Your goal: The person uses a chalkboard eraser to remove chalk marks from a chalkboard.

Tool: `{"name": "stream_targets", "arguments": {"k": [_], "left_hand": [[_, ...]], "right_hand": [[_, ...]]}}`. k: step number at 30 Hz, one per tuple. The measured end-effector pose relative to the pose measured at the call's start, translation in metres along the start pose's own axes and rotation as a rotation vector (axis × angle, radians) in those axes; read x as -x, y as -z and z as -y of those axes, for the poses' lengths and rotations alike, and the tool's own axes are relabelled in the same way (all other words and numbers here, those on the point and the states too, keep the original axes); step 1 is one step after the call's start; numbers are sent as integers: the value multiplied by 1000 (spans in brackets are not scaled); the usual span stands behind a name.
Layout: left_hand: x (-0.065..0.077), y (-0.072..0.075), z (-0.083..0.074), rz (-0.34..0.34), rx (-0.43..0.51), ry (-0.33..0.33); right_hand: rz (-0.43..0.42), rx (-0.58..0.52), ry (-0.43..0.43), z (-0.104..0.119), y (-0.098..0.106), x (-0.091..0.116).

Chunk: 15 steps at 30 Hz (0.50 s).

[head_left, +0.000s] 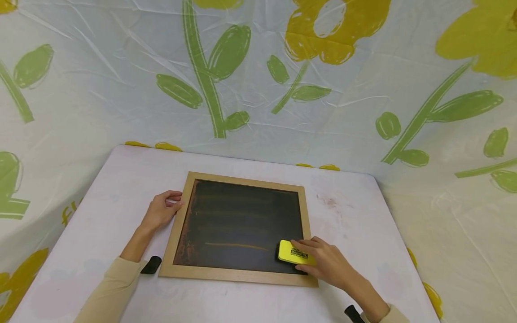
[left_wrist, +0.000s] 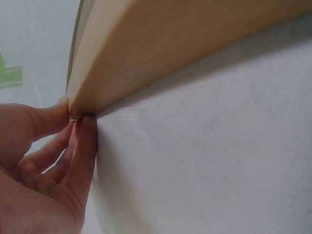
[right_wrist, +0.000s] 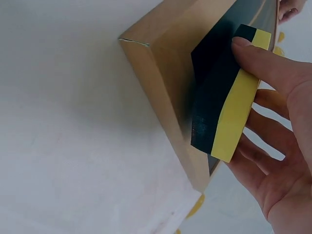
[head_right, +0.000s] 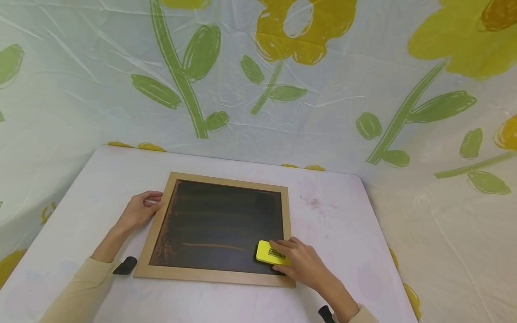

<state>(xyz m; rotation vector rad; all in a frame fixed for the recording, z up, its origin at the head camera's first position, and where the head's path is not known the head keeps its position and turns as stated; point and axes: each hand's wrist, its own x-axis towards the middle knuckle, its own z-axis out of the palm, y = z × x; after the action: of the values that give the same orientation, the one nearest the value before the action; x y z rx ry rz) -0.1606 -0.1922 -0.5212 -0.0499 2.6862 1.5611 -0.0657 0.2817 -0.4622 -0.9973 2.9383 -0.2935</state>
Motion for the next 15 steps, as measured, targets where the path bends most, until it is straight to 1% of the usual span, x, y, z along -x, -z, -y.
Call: {"name": "stream_targets", "arguments": {"k": [8,15], "left_hand": [[0,1,-2,2,6,3],[0,-1,0,1,4,5]], "right_hand": [[-38,14,19,2,-4,2],[-21,10,16,9,-6,-4]]}}
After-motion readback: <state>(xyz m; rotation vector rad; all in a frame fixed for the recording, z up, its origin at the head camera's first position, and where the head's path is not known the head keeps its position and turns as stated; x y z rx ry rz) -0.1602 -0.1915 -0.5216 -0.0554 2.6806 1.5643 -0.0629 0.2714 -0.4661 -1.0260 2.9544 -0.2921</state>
